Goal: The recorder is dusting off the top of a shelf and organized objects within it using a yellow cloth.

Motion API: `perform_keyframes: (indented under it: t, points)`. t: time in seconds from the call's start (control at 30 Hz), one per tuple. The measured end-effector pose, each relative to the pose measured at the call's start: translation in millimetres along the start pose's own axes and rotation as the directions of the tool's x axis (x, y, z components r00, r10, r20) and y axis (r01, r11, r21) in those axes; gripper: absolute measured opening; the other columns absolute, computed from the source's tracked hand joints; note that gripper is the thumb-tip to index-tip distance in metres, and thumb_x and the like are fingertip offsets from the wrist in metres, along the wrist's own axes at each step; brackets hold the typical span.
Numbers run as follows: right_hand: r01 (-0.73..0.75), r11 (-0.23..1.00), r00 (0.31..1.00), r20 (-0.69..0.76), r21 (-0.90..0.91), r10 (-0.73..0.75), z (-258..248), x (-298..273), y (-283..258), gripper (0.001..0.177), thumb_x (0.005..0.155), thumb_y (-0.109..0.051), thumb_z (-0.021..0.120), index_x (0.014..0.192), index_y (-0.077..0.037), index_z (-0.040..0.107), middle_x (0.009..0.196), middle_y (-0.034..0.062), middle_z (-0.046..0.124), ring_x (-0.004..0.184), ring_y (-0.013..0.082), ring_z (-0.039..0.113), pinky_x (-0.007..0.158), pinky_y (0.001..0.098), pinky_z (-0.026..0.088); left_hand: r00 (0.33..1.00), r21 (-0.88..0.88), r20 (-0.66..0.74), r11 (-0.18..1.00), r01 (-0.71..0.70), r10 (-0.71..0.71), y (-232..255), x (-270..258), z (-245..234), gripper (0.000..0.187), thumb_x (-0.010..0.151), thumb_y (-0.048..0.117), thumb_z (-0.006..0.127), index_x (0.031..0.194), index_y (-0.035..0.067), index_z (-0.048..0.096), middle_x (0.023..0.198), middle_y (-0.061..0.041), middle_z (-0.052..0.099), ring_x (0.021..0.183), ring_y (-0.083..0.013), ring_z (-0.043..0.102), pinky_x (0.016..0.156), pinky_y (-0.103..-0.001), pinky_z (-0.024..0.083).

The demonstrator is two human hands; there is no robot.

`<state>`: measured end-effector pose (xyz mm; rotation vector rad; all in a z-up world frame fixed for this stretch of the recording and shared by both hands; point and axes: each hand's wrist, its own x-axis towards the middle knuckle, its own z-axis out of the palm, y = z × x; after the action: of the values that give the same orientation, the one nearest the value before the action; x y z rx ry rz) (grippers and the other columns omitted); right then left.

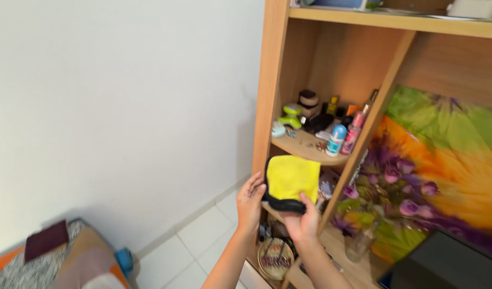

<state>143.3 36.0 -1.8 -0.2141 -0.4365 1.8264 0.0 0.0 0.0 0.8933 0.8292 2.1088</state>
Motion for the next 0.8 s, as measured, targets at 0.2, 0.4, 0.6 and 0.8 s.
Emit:
perform_keyframes:
  t: [0.2,0.4,0.6,0.8]
  points:
    - [0.385,0.912,0.891,0.198,0.142,-0.408,116.9,69.5,-1.7,0.047,0.098,-0.02,0.054,0.143,-0.006,0.052,0.139,0.0153,0.062,0.126,0.0394,0.059,0.102,0.0624,0.045,0.931,0.006,0.307,0.978,-0.21,0.198,35.4,139.3,-1.9,0.042,0.098,0.005,0.065,0.139,-0.004,0.058,0.131,-0.014,0.067,0.119,-0.0177,0.063,0.105,-0.031,0.05]
    - [0.896,0.444,0.41,0.398,-0.009,-0.82,224.5,154.3,-38.2,0.056,0.1,0.002,0.053,0.154,-0.003,0.04,0.146,0.0133,0.055,0.136,0.0307,0.057,0.117,0.0484,0.049,0.855,0.004,0.378,0.923,-0.384,0.355,109.6,268.3,42.8,0.041,0.101,0.007,0.062,0.14,-0.003,0.058,0.131,-0.011,0.067,0.113,-0.0165,0.064,0.092,-0.03,0.055]
    - [0.996,0.09,0.064,0.611,0.013,-0.789,295.5,243.8,-79.5,0.049,0.107,0.005,0.056,0.154,0.001,0.043,0.146,0.011,0.058,0.136,0.0238,0.058,0.122,0.0398,0.047,0.696,-0.034,0.349,0.751,-0.659,0.627,171.9,353.7,106.5,0.04,0.1,0.004,0.061,0.14,0.002,0.06,0.135,-0.01,0.067,0.114,-0.0181,0.066,0.09,-0.029,0.056]
    - [0.864,-0.487,-0.215,0.781,-0.128,-0.586,376.2,285.3,-89.9,0.05,0.112,-0.001,0.058,0.158,0.0,0.04,0.152,0.0112,0.056,0.134,0.0204,0.057,0.12,0.0337,0.045,0.516,-0.016,0.32,0.549,-0.836,0.795,200.7,421.6,165.5,0.043,0.097,0.003,0.062,0.139,0.002,0.059,0.135,-0.015,0.065,0.115,-0.0219,0.067,0.088,-0.031,0.059]
